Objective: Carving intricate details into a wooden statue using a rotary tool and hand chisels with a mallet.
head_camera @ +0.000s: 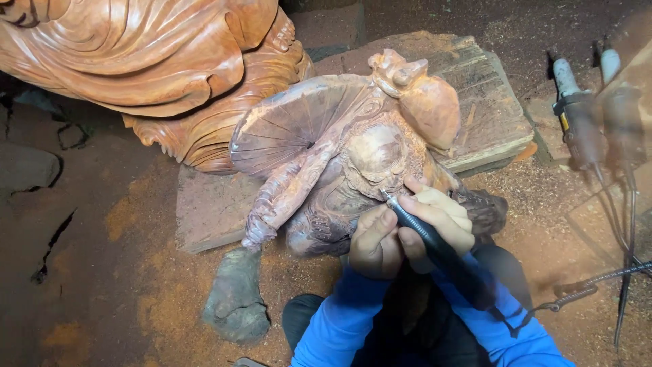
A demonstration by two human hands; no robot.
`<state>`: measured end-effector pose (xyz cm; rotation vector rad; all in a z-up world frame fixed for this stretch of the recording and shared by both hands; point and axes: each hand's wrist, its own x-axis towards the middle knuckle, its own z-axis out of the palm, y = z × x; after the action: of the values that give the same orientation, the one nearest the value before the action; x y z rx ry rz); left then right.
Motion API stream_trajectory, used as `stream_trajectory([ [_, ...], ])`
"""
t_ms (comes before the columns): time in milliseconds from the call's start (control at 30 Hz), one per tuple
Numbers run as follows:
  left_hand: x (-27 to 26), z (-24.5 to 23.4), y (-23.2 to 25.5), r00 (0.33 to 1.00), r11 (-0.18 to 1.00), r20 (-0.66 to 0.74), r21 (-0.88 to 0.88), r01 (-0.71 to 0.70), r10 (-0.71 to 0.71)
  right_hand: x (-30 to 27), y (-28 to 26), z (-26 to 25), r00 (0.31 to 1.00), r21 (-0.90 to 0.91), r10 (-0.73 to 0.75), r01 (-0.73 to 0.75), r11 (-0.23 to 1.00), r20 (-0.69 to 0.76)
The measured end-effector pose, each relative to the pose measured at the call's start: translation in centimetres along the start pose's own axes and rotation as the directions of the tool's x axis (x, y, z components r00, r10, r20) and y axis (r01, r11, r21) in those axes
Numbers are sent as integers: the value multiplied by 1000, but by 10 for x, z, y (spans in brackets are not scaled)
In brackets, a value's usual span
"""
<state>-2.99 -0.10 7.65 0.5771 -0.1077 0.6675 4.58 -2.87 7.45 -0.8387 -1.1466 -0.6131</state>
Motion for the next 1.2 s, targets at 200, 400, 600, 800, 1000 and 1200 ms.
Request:
stream_trajectory([
  [200, -6, -5, 3, 985, 988, -99, 57, 147, -141, 27, -12, 45, 838, -532, -423, 197, 824, -344],
  [400, 3, 18, 11, 995, 998, -98, 55, 11, -6, -11, 2, -17, 1000, -58, 5, -6, 998, -24],
  [600, 1, -10, -5, 997, 999, -71, 37, 36, -33, -16, 12, -20, 999, -45, -31, 30, 999, -40],
  [800, 1, -28, -17, 997, 995, -74, 101, -2, 10, -14, 8, -17, 997, -82, -33, 27, 996, -64],
  [1000, 5, -6, -4, 997, 998, -73, 65, 4, 1, -18, 10, -16, 997, -93, -38, 31, 995, -72],
  [1200, 7, -15, -4, 998, 997, -63, 71, 30, -25, -15, -1, -8, 994, -143, -5, -11, 990, -110],
])
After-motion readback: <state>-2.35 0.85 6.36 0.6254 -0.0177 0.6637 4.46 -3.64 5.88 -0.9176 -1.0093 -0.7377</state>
